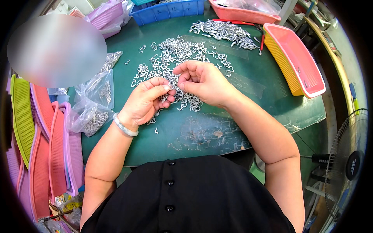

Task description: The person sits at a green workbench and repeatedly picks up small metal hooks and screws, joining them together by hand. They place the assembled hardware into a clear plastic bag and continue the process with more pieces from the pile on the table.

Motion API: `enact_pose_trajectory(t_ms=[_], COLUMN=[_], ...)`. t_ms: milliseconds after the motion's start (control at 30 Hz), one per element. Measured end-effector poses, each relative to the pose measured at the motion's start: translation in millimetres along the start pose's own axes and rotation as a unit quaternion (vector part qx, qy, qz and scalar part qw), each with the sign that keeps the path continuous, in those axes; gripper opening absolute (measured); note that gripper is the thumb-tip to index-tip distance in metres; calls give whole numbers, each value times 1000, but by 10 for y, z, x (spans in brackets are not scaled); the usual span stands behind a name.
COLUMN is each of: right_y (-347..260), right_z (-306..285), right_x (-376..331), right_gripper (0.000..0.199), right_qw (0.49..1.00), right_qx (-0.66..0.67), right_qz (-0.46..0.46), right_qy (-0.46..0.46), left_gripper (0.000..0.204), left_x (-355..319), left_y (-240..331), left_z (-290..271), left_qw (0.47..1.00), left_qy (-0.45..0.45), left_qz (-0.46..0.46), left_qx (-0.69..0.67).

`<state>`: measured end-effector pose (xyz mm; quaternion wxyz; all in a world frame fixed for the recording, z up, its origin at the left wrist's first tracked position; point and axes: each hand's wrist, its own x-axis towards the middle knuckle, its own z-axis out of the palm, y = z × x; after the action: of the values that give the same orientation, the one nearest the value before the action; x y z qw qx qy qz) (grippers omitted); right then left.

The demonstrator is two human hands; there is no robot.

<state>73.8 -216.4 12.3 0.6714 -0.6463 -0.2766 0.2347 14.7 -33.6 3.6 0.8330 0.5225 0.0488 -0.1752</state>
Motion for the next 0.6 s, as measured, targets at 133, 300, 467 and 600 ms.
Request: enact_pose_trajectory(t_ms=[133, 300, 467, 600], right_y=[12, 14, 27, 59], right_z=[-10, -2, 7, 5], right_x=[-5, -10, -16, -6], right_gripper=[28, 28, 29, 27], right_qw=[1000, 1000, 1000, 998], right_qx=[9, 7, -5, -31], right_qz=[0, -16, -19, -43], right_qy=[2, 4, 7, 17], left_gripper=[5, 7, 13, 14], left_x=[17, 1, 2, 10], left_y=[4, 1, -1, -5], left_z=[-7, -2, 13, 17], left_qw=[1000, 999, 998, 997], left_qy=[-3, -6, -8, -13], left_qz=[-6, -4, -3, -10], left_qx=[-28, -42, -69, -70])
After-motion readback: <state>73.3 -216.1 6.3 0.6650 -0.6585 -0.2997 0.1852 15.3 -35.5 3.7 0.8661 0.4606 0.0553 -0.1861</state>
